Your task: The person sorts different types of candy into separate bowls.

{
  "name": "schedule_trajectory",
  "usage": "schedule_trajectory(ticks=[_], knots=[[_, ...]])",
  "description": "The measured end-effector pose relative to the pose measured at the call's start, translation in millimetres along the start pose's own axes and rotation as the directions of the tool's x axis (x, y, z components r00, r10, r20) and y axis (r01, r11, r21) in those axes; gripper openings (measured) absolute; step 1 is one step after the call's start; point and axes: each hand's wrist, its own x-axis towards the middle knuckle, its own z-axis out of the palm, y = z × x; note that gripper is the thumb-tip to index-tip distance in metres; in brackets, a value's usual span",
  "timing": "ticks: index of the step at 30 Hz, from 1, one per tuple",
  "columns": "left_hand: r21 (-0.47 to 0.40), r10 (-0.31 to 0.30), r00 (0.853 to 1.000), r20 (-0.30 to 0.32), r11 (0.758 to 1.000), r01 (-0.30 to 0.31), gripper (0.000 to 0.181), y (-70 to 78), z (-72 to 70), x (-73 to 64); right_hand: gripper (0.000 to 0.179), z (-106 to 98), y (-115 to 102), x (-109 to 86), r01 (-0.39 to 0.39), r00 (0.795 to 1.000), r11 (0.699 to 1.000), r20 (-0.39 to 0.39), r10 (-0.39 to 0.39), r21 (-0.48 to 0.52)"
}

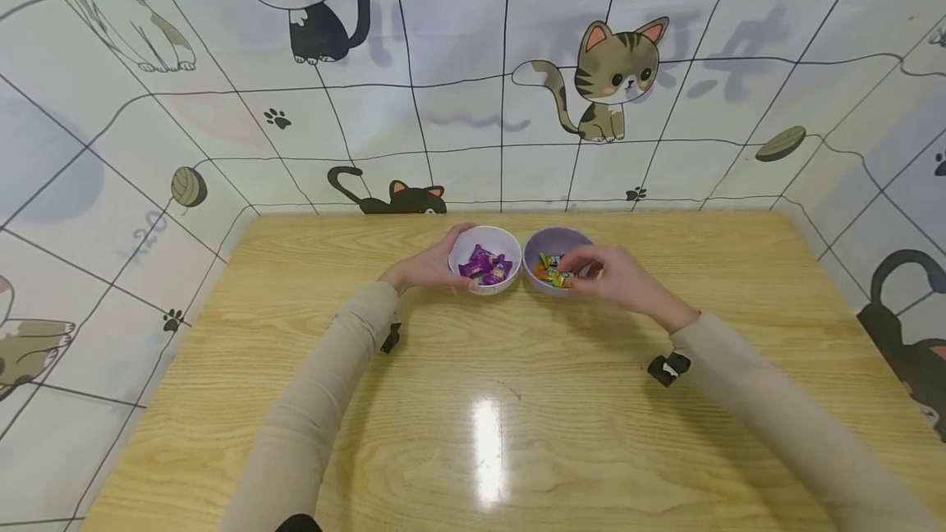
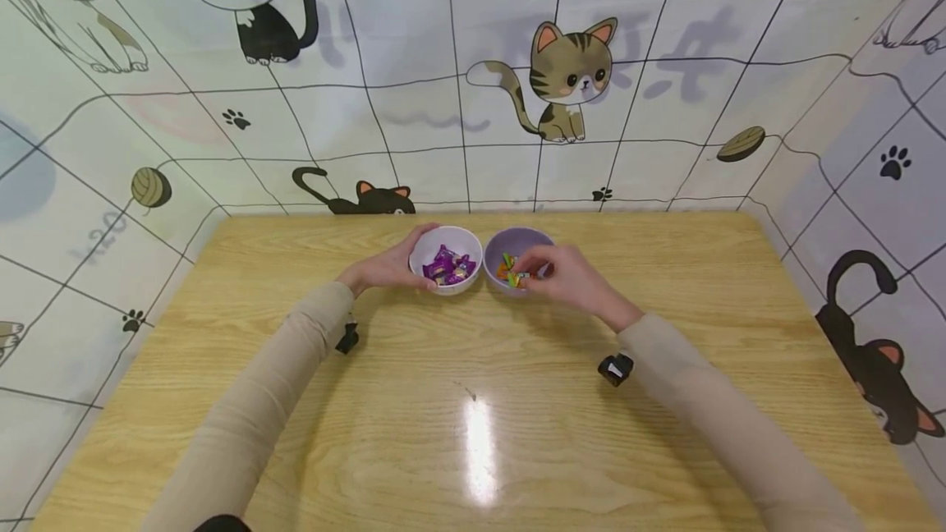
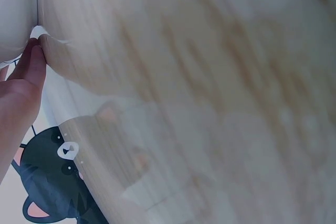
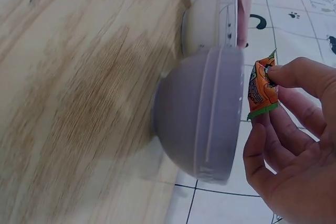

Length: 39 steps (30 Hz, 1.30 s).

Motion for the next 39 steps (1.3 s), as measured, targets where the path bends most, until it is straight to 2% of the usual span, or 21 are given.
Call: schedule_trajectory(ticks=[6,11,21,34,39], knots=[[0.000,-0.004,1.000,0.005,1.000,0.004,0.106,0.5,-2.5,1.3,0.014,-2,7,7.1,-0.085,0.996,0.996,-0.002,0.085,0.000],[0.016,-0.018,1.000,0.001,1.000,0.018,0.107,-0.9,-3.5,0.6,0.015,-6,12,7.8,-0.115,0.993,0.993,-0.013,0.116,0.018],[-0.002,0.000,1.000,0.004,1.000,0.000,0.107,-4.3,-5.4,1.2,0.014,-20,22,-7.1,-0.173,0.981,0.985,-0.080,0.174,0.021],[0.012,-0.028,1.000,-0.012,1.000,0.028,0.111,-3.3,-7.0,-4.8,0.016,-21,36,-26.3,-0.192,0.975,0.981,-0.114,0.191,0.000],[-0.049,0.007,1.000,-0.001,0.999,-0.007,0.108,-1.3,-9.3,-11.1,0.016,-21,43,-34.7,-0.219,0.968,0.975,-0.130,0.215,-0.025]])
